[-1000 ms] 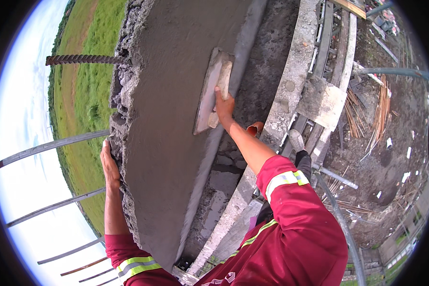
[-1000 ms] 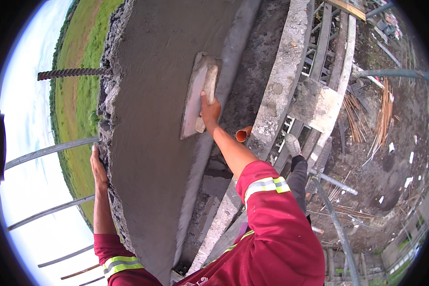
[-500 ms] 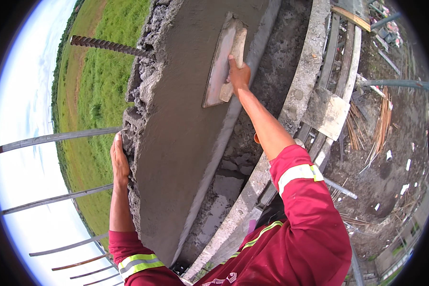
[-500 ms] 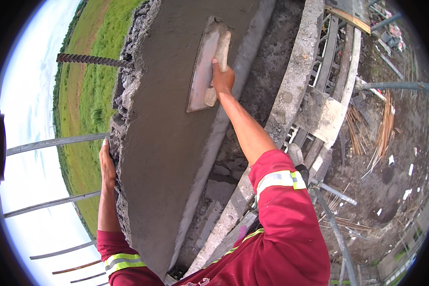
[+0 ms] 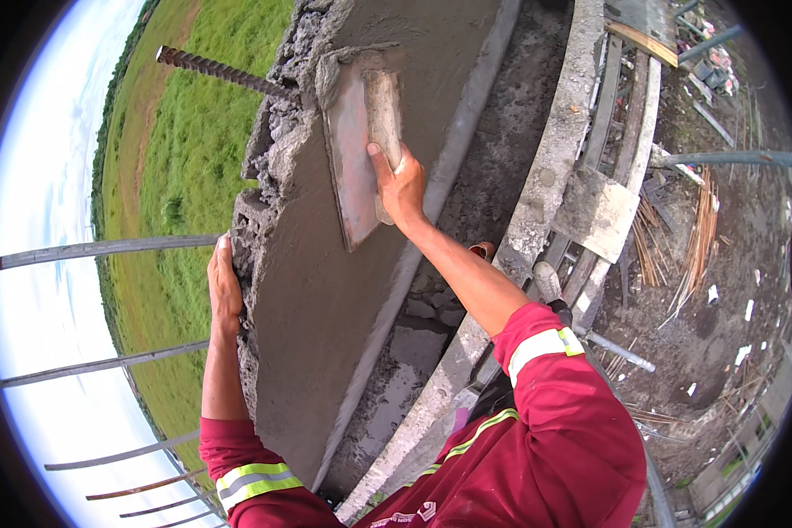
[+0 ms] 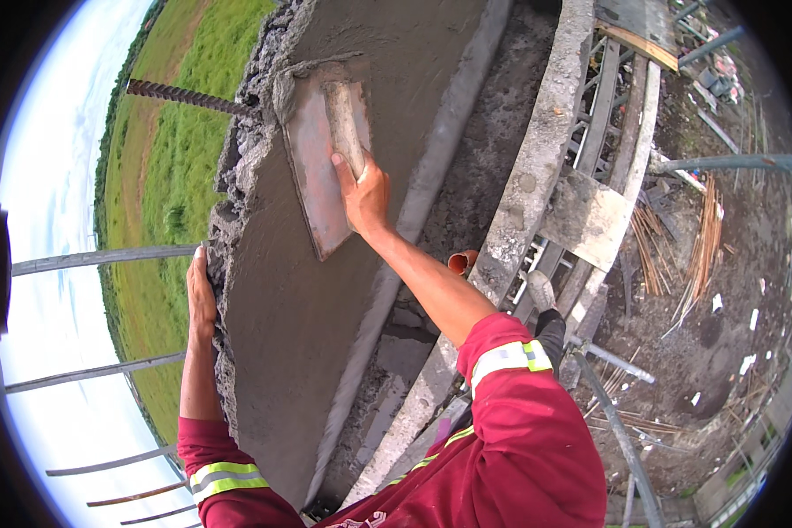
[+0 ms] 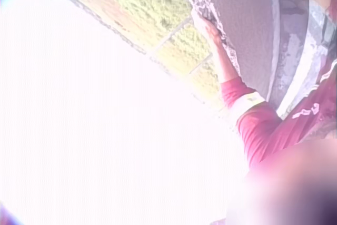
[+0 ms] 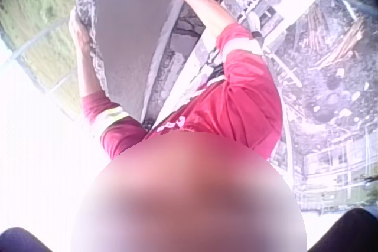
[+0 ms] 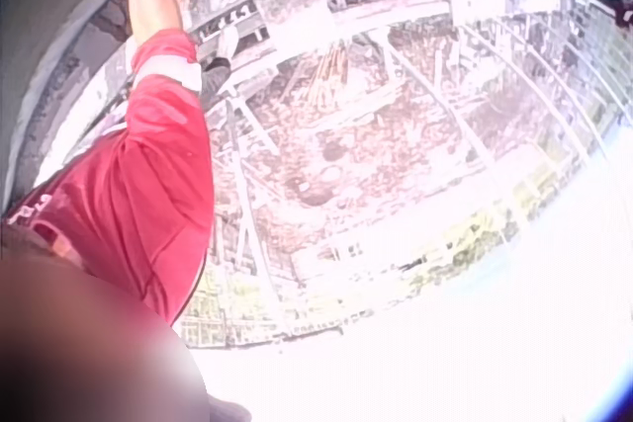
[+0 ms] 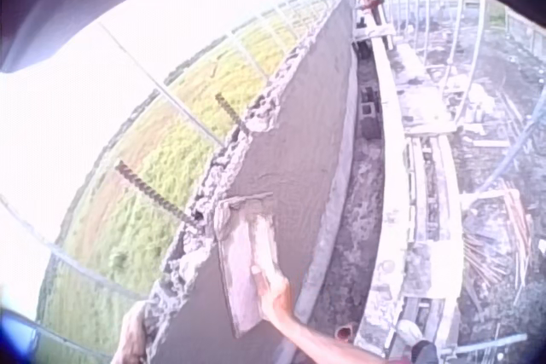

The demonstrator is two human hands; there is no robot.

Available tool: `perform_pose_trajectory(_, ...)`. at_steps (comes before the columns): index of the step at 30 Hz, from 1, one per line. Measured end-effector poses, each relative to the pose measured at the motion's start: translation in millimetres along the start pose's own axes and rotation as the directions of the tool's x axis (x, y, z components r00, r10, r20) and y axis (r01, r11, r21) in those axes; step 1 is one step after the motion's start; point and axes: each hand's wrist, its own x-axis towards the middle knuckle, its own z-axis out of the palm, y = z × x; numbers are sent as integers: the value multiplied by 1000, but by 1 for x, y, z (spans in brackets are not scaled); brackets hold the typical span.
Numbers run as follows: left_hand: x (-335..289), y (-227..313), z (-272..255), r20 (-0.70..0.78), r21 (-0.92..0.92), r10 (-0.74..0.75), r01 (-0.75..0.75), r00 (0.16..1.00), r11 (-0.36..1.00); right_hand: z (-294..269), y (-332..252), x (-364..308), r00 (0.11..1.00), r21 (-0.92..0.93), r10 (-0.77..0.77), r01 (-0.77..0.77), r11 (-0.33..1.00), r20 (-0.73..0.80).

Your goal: The person smooths wet concrete on a curved wall using a trowel and a float. They repeatedly apply and level the concrete along the wall's surface, moving along the scaffolding as they work.

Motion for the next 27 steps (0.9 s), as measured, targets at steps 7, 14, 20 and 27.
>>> perform_pose_trajectory(7, -2, 3, 2, -25, 9, -9, 9, 1000, 1000, 15, -15, -40, 981, -60, -170, 176, 983, 88)
perform_pose_trajectory(14, -1, 12, 3, -16, 3, -11, 11, 1000, 1000, -6, -38, 70, 980, -135, -199, 193, 972, -29)
perform_pose_trajectory(20, -3, 15, 5, -38, -26, -77, 76, 996, 997, -34, -24, 187, 967, -171, -178, 147, 974, -181)
perform_pose_trajectory(27, -2, 6, 2, -54, 12, -106, 107, 993, 994, -81, 40, 284, 961, 1, 168, -172, 985, -221)
